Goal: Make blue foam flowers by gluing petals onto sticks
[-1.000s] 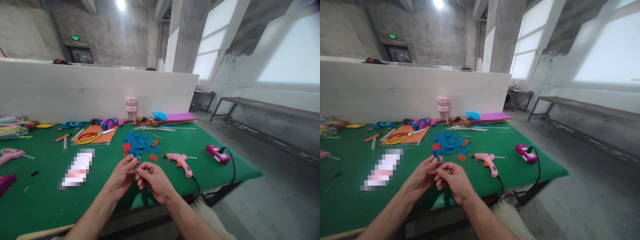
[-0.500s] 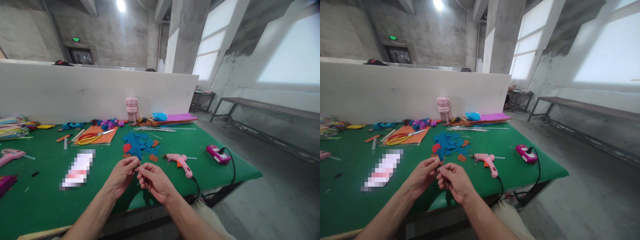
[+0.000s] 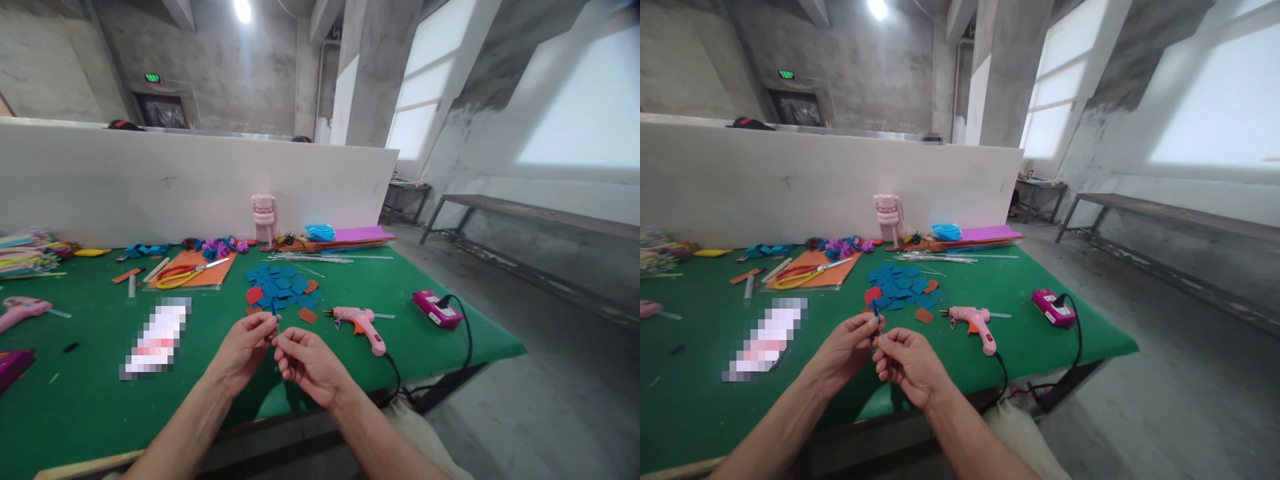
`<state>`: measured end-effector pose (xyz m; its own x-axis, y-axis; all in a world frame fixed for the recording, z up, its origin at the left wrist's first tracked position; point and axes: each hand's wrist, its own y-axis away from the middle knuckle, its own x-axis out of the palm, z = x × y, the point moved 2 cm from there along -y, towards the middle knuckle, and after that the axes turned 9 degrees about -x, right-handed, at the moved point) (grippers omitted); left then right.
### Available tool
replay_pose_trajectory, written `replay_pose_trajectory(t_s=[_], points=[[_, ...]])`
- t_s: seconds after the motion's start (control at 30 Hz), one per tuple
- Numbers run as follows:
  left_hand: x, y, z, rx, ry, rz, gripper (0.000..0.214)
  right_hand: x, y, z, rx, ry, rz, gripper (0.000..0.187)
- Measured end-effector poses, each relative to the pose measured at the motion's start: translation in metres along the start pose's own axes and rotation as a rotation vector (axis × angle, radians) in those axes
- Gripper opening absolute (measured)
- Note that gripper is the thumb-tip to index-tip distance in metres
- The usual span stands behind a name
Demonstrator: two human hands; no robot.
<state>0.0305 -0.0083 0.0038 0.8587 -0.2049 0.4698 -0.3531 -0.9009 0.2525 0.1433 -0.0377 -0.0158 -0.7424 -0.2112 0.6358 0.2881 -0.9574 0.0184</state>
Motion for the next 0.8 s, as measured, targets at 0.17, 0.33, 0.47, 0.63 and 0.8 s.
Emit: replay_pose_trajectory(t_s=[0.17,0.33,0.47,0.63,0.8], points=[[-0.0020,-0.0003,0.0011,0.004,0.025,0.033,0.016,0.0004,-0.0012,-0.0005,0.008,-0.016,0.019,0.025],[-0.0009,0.0015,0.0001,0.007,0.017,0.076,0.014,0.0019,-0.0013,-0.0005,0.032,-0.062,0.049,0.022],[0.0013,0.0029,-0.0017,0.020,0.021,0.081,0.016,0.0022,0.0001,-0.0001,0.070,-0.093,0.076,0.021],[0.0014,0.0034,-0.0025,0.028,0.005,0.084,0.015,0.0015,0.0002,0.0003,0.054,-0.067,0.101,0.022],[0.0013,0.0048,-0.0042,0.031,-0.015,0.090,0.015,0.0033,0.0006,0.0016,0.009,0.030,0.088,0.025]])
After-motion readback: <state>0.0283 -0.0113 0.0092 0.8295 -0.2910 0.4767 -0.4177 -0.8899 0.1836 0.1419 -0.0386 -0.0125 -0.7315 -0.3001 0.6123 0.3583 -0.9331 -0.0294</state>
